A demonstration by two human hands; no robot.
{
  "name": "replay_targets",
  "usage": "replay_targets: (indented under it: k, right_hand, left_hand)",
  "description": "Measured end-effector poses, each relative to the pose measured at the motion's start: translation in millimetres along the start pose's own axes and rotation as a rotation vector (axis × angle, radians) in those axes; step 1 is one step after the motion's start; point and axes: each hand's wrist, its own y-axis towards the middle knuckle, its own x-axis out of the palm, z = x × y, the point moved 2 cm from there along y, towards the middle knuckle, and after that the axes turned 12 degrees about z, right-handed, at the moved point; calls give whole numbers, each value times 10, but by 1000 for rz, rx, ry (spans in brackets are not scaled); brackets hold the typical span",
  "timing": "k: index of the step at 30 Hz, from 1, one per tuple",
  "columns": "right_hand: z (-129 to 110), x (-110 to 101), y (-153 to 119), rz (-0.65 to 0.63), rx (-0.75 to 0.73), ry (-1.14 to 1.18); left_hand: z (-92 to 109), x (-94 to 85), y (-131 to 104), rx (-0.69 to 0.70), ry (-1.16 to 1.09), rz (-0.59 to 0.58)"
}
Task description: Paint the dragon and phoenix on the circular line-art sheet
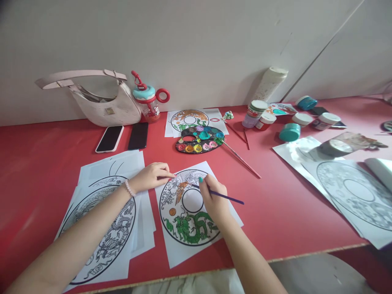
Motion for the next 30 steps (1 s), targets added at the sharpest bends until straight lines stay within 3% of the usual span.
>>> replay_targets:
  k: [14, 20, 25, 30]
  right_hand:
    - [20, -19, 18, 85, 24, -43]
    - [-28, -86, 68, 76, 94, 57]
    - [-84, -125, 360, -42, 7, 12]
    - [-19, 55, 806, -96, -122, -36]
  left_hand:
    - [8, -4, 4, 1, 3, -16]
    - [20, -4, 0, 29, 38, 5]
    - [57, -23, 6, 53, 65, -1]
    - [38, 0, 1, 83, 101, 29]
